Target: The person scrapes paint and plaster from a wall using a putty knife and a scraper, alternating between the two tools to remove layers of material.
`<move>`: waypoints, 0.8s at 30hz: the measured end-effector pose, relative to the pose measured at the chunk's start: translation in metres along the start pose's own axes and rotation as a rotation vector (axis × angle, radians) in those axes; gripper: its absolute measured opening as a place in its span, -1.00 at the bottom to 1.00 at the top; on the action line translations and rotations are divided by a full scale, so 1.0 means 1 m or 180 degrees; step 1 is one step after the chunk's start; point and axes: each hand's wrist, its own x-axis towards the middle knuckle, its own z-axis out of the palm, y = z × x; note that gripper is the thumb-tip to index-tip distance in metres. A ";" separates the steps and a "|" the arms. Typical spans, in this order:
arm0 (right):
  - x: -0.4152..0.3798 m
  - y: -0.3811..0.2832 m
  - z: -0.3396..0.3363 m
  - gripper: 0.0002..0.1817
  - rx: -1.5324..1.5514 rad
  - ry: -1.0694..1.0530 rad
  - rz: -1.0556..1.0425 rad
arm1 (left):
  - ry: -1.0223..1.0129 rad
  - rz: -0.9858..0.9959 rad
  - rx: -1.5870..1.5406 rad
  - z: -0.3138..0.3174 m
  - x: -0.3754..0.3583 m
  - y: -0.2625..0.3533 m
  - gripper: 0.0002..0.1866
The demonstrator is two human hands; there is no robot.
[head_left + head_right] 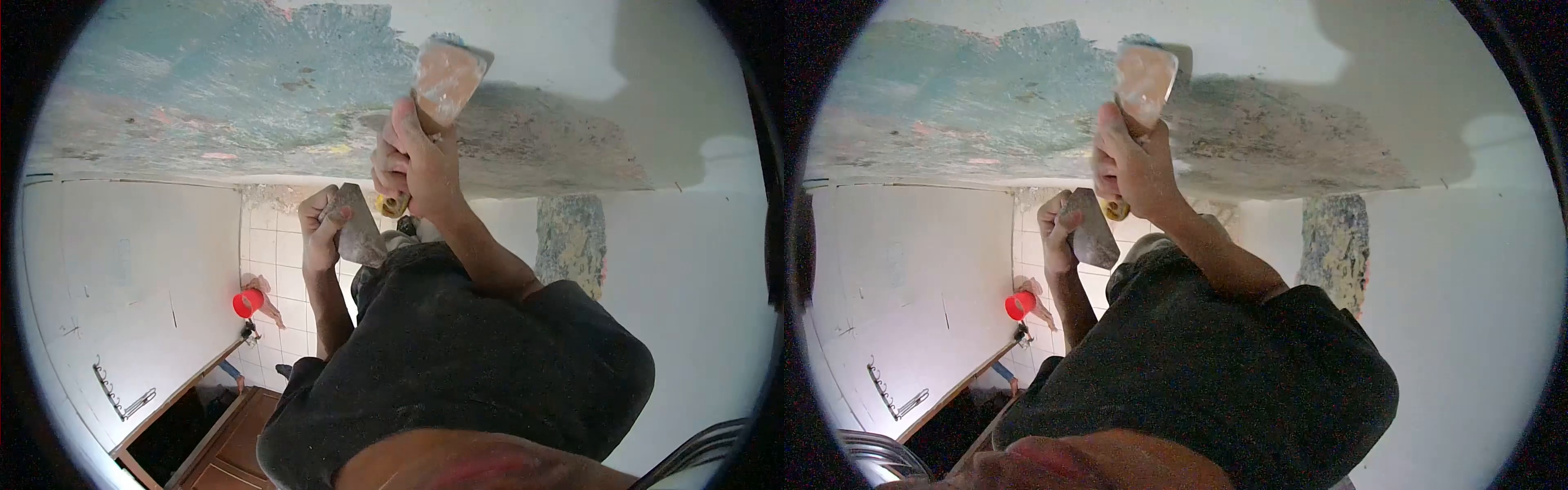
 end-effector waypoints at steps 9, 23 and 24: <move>-0.001 0.012 -0.003 -0.50 -0.0355 -0.0090 0.0131 | -0.0135 0.0053 -0.0101 0.006 0.003 0.007 -0.77; 0.003 -0.002 0.002 -0.51 -0.0256 0.0093 0.0071 | -0.0534 0.0110 -0.0065 0.004 0.002 0.006 -0.77; 0.002 -0.012 0.006 -0.50 -0.0325 0.0071 0.0022 | -0.0497 0.0088 -0.0037 0.003 0.005 0.006 -0.76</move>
